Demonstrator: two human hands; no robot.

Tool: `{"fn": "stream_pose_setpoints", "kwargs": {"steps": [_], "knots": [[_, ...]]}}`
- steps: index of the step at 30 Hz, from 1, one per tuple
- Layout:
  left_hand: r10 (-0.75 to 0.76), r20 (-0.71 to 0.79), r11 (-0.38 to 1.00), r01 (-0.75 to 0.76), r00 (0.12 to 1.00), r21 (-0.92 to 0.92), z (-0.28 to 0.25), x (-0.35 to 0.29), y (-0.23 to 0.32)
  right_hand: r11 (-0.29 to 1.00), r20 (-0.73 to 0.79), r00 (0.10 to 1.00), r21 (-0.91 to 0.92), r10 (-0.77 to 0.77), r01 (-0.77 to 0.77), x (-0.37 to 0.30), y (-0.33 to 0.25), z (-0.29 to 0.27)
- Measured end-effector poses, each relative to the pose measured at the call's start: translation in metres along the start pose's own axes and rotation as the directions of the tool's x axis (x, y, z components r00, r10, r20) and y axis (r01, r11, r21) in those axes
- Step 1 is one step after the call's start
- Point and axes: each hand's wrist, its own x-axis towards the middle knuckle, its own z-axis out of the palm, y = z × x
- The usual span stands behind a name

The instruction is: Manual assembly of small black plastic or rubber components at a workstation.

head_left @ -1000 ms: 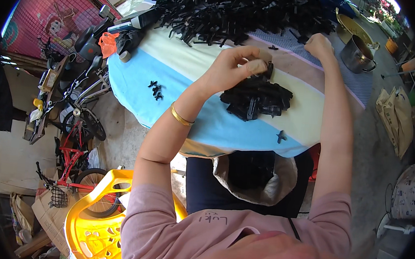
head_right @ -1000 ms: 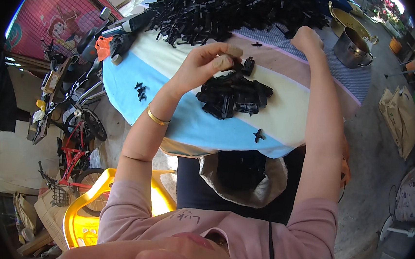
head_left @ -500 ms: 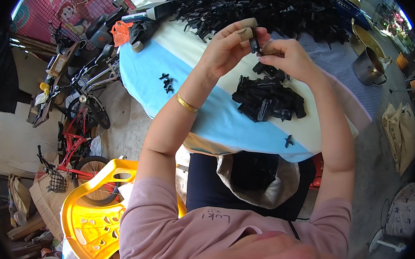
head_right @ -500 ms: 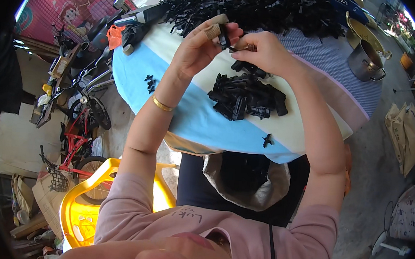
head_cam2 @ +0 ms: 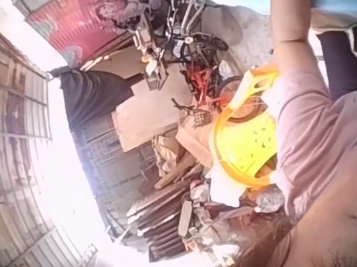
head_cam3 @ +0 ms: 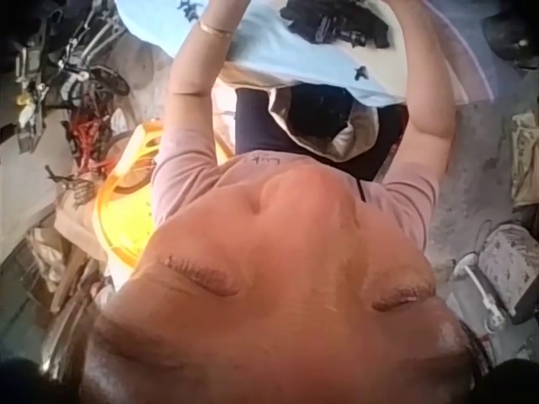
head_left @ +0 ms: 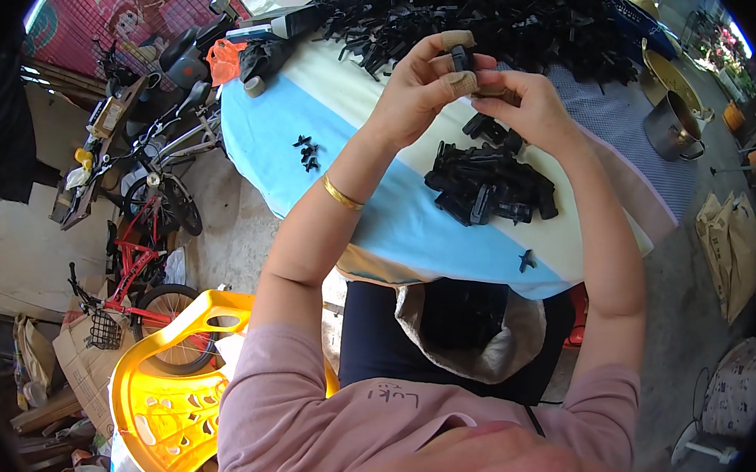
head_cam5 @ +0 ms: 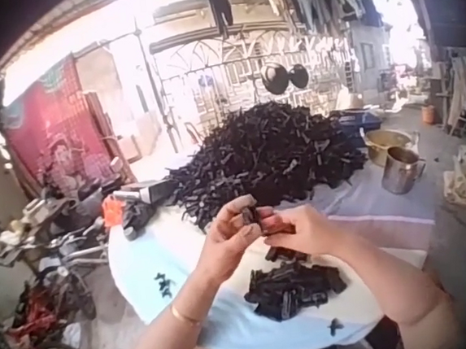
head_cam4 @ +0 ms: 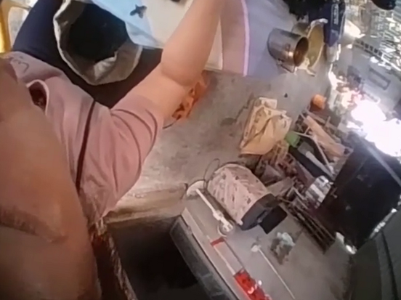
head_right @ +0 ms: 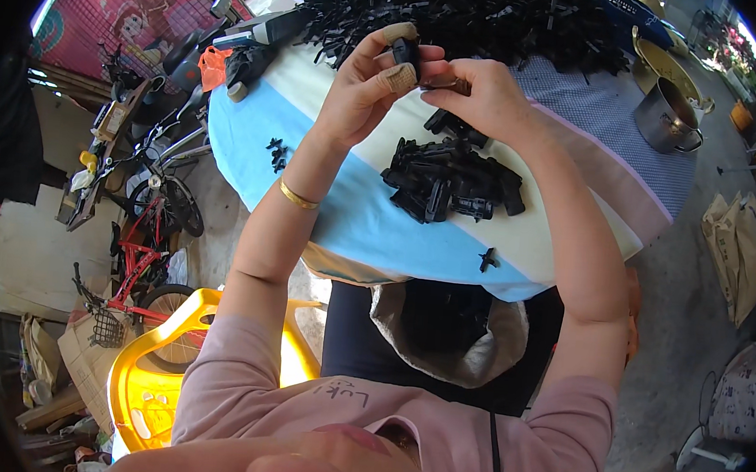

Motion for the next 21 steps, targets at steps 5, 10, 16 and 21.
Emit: {"fn": "stream_pose_setpoints", "kwargs": {"steps": [5, 10, 16, 21], "knots": [[0.069, -0.085, 0.997, -0.066, 0.994, 0.043, -0.001, 0.002, -0.006, 0.997, -0.112, 0.992, 0.035, 0.066, -0.062, 0.002, -0.01, -0.014], [0.1, -0.117, 0.981, -0.078, 0.988, 0.177, 0.004, 0.002, -0.005, 0.984, -0.203, 0.979, 0.178, 0.033, 0.004, 0.001, -0.012, -0.009], [0.132, -0.147, 0.955, -0.086, 0.98, 0.283, 0.009, 0.0, -0.009, 0.987, -0.069, 0.996, 0.157, 0.052, -0.041, -0.002, -0.02, 0.002], [0.129, -0.146, 0.947, -0.078, 0.981, 0.313, 0.011, -0.001, -0.007, 0.992, -0.105, 0.994, 0.123, 0.03, -0.017, -0.003, -0.021, 0.003]]}}
